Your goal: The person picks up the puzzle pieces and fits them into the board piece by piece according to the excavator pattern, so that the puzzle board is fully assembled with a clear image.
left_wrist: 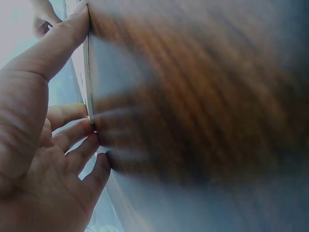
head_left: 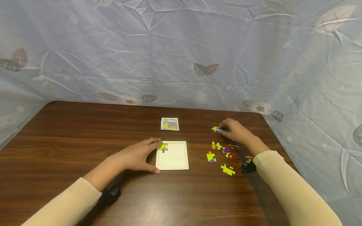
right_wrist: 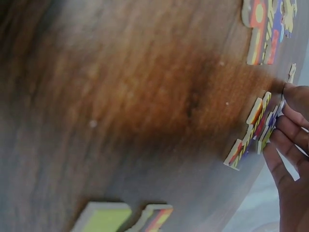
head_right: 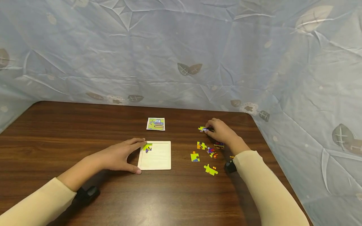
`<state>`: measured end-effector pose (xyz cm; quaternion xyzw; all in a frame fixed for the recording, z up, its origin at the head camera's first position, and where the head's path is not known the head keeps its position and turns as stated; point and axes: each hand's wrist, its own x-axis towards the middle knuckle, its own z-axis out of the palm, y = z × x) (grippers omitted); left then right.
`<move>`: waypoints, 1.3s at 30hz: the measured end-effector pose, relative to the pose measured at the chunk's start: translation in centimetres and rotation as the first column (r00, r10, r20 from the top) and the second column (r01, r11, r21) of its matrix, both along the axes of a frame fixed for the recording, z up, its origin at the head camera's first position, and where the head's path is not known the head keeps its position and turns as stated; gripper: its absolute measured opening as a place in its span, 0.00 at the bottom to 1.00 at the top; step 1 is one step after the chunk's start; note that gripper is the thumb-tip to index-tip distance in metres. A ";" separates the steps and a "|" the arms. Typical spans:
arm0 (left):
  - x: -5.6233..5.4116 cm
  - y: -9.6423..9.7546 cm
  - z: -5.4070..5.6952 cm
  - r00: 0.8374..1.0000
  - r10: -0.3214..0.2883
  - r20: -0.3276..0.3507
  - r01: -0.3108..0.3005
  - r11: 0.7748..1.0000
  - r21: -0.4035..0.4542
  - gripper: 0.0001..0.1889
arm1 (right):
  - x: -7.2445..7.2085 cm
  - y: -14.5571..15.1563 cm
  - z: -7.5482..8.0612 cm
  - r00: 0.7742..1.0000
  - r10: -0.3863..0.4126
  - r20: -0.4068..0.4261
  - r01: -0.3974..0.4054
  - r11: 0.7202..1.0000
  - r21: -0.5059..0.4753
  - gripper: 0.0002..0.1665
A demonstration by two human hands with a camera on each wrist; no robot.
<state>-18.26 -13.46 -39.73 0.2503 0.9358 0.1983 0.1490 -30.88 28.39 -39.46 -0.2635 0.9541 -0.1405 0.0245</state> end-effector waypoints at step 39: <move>-0.1 -0.4 -0.3 1.000 -0.017 -0.019 0.017 1.000 0.014 0.58 | 3.7 -9.8 1.6 0.965 0.256 0.064 -0.257 0.966 0.012 0.12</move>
